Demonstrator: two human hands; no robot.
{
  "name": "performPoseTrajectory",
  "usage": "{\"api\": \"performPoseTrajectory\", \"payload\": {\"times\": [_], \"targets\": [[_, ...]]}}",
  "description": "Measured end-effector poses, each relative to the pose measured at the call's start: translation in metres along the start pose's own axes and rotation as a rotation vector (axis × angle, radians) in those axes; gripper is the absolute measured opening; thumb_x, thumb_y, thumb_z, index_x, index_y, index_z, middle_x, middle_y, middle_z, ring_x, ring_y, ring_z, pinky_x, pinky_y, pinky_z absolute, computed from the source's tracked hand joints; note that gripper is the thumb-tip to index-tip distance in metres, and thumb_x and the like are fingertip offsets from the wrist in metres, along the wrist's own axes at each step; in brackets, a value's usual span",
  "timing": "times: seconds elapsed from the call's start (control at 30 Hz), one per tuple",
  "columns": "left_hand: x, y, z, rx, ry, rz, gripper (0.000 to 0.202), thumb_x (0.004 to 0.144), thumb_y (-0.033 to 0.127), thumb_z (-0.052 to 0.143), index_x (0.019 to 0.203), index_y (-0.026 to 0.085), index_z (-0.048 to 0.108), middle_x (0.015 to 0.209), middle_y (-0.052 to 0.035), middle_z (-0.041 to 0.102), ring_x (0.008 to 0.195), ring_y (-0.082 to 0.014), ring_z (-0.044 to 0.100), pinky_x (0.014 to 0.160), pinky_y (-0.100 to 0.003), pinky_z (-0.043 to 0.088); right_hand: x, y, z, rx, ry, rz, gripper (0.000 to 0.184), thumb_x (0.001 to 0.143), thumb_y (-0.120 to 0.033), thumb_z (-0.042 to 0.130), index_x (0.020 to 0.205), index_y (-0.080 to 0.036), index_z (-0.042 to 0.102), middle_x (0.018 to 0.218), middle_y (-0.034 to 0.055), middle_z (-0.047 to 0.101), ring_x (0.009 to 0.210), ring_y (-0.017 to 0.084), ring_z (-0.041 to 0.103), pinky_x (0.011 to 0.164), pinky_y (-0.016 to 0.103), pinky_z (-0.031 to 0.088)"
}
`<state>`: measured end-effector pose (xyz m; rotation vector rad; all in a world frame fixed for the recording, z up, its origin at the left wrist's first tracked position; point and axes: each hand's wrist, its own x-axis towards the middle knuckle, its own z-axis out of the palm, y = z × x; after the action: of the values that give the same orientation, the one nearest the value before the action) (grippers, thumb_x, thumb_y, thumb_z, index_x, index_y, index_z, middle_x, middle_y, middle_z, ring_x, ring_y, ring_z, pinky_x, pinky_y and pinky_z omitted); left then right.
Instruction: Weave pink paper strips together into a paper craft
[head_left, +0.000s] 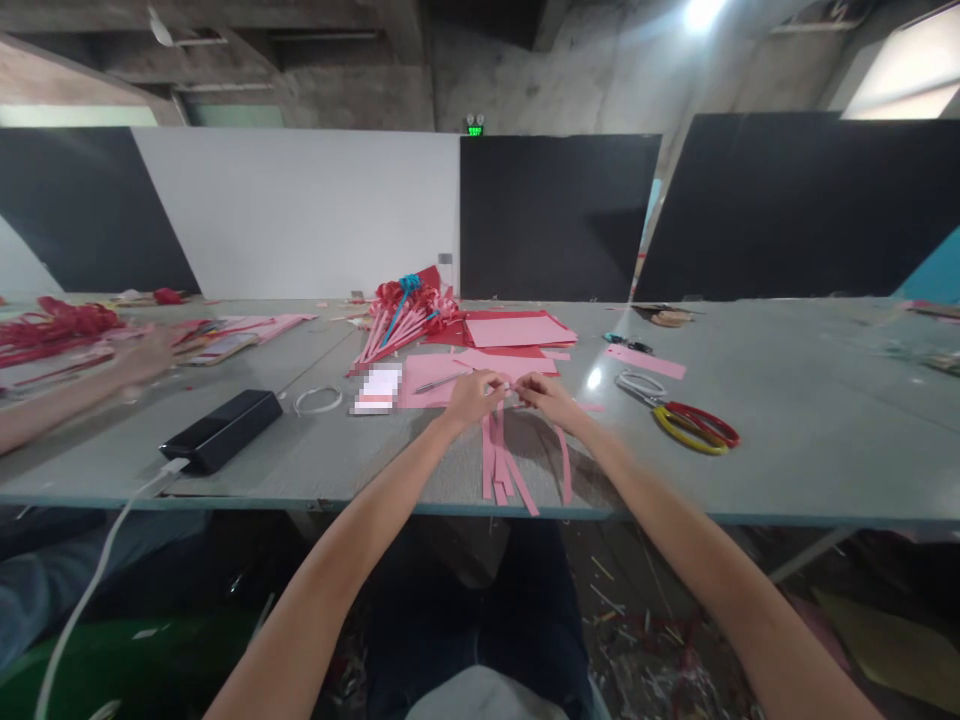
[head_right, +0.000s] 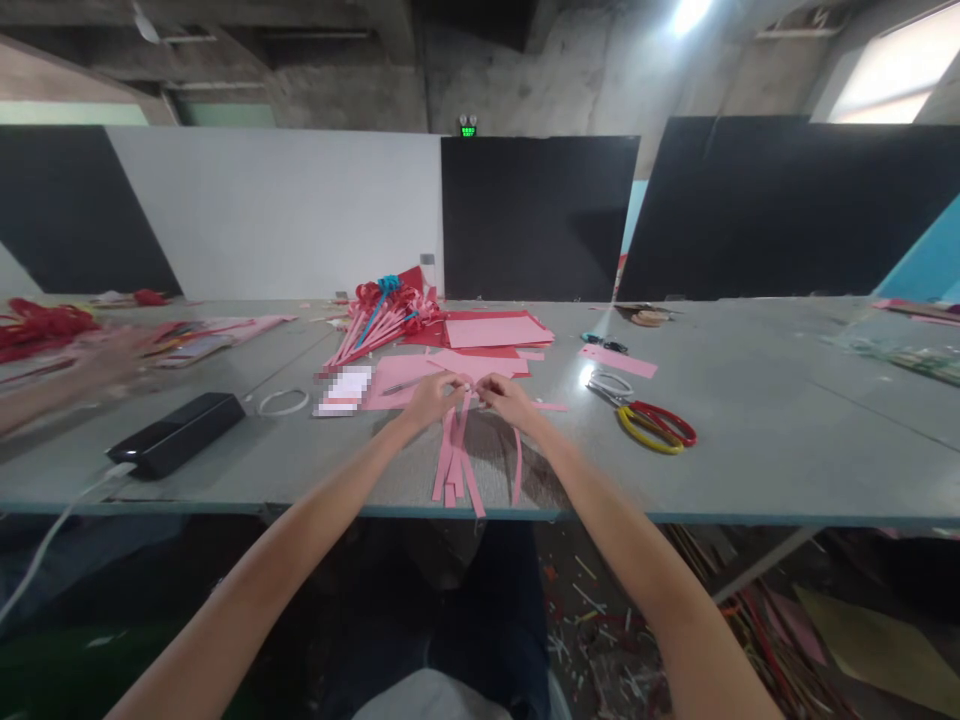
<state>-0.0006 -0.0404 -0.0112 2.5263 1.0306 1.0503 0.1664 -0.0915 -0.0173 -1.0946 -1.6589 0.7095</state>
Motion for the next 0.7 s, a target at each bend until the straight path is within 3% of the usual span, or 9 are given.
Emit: {"api": "performPoseTrajectory", "payload": {"times": [0.23, 0.4, 0.57, 0.7], "targets": [[0.0000, -0.0015, -0.0011, -0.066, 0.029, -0.003, 0.018, 0.079, 0.026, 0.051, 0.073, 0.015, 0.065, 0.079, -0.0037, 0.068, 0.073, -0.0156, 0.059, 0.069, -0.025, 0.042, -0.0017, -0.0046, -0.0029, 0.105, 0.046, 0.064, 0.024, 0.072, -0.044, 0.060, 0.073, -0.020, 0.056, 0.066, -0.0033, 0.052, 0.061, 0.011, 0.048, 0.059, 0.026, 0.042], [-0.0007, -0.0022, -0.0007, -0.156, -0.011, 0.023, 0.032, 0.084, 0.027, 0.039, 0.067, 0.015, 0.064, 0.069, -0.0020, 0.065, 0.065, -0.0138, 0.057, 0.064, -0.024, 0.040, 0.0003, 0.0001, -0.0051, 0.139, 0.082, 0.061, 0.021, 0.072, -0.040, 0.060, 0.081, -0.020, 0.062, 0.071, -0.0010, 0.061, 0.064, 0.012, 0.055, 0.063, 0.027, 0.044], [-0.0010, -0.0010, 0.0000, -0.134, -0.025, 0.036, 0.013, 0.074, 0.023, 0.055, 0.067, 0.015, 0.063, 0.069, -0.0015, 0.065, 0.067, -0.0141, 0.057, 0.067, -0.025, 0.041, 0.0015, 0.0041, -0.0072, 0.112, 0.134, 0.034, 0.019, 0.070, -0.034, 0.062, 0.082, -0.021, 0.068, 0.090, 0.0039, 0.070, 0.083, 0.016, 0.062, 0.077, 0.031, 0.047], [-0.0018, 0.0020, -0.0008, -0.216, 0.008, 0.020, 0.008, 0.071, 0.021, 0.056, 0.065, 0.016, 0.058, 0.066, 0.0001, 0.061, 0.064, -0.0123, 0.054, 0.064, -0.024, 0.039, -0.0006, 0.0007, -0.0071, 0.096, 0.116, 0.038, 0.021, 0.070, -0.035, 0.065, 0.085, -0.022, 0.070, 0.093, 0.0050, 0.071, 0.087, 0.018, 0.063, 0.079, 0.033, 0.048]]}}
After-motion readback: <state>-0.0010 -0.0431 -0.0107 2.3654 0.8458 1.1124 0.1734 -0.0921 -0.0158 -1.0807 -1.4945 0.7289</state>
